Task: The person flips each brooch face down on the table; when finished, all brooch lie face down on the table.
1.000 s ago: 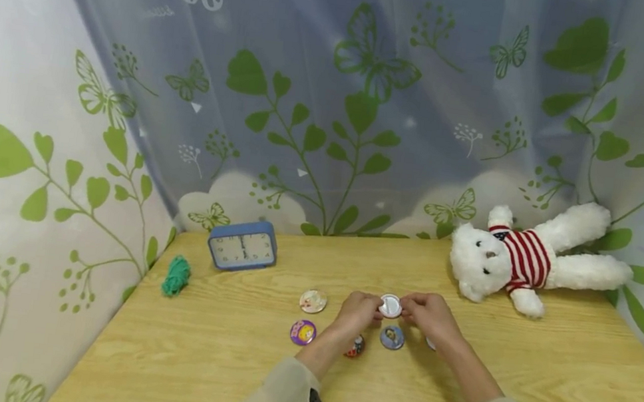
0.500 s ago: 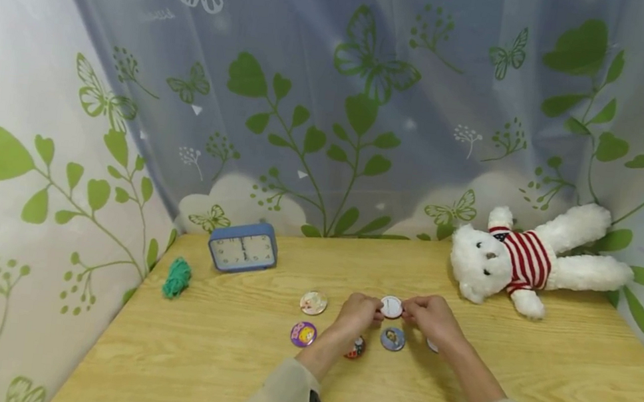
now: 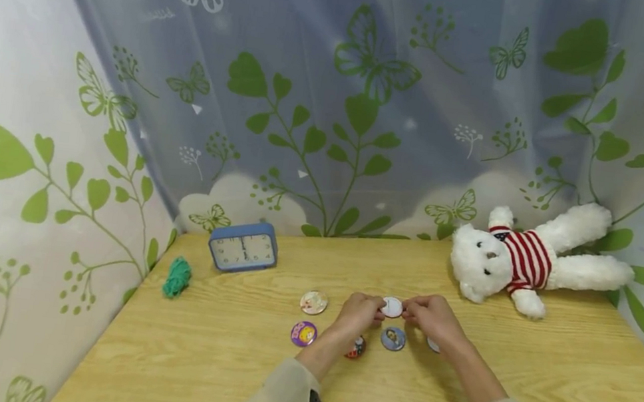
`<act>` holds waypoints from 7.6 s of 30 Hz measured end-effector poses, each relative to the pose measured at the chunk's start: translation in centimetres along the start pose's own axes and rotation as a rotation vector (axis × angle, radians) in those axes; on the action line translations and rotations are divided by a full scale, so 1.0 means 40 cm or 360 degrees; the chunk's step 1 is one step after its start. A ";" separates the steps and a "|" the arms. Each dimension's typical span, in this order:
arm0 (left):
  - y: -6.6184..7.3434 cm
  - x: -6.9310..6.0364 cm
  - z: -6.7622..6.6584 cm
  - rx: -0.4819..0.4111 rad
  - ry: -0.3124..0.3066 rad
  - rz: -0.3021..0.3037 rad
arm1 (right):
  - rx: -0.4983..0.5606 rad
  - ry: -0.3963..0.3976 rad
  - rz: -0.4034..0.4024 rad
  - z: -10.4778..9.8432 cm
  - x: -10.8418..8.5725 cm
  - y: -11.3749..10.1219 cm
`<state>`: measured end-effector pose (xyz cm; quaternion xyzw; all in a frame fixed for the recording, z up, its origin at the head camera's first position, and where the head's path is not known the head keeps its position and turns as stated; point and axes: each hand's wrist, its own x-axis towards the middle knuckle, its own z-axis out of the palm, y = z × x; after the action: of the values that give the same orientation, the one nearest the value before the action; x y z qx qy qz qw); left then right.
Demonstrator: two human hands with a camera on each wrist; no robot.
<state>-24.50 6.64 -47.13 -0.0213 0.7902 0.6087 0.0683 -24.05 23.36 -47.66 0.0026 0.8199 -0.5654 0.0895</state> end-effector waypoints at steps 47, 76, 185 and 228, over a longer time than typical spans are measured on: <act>-0.019 -0.101 -0.086 -0.0141 -0.0489 0.0019 | 0.0296 -0.0346 -0.0200 -0.044 -0.131 0.054; -0.038 -0.093 -0.047 -0.0598 -0.0431 -0.0179 | 0.0269 -0.0179 -0.0234 0.012 -0.125 0.053; -0.064 -0.128 -0.019 -0.0753 -0.0461 -0.0156 | 0.0098 -0.0037 -0.0200 0.003 -0.121 0.063; -0.047 -0.149 0.007 -0.0535 -0.0284 -0.0126 | -0.0018 -0.0171 -0.0121 -0.019 -0.142 0.036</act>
<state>-18.34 6.13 -48.22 -0.0092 0.6668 0.7283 0.1576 -18.42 25.12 -47.87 -0.0593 0.8166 -0.5632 0.1117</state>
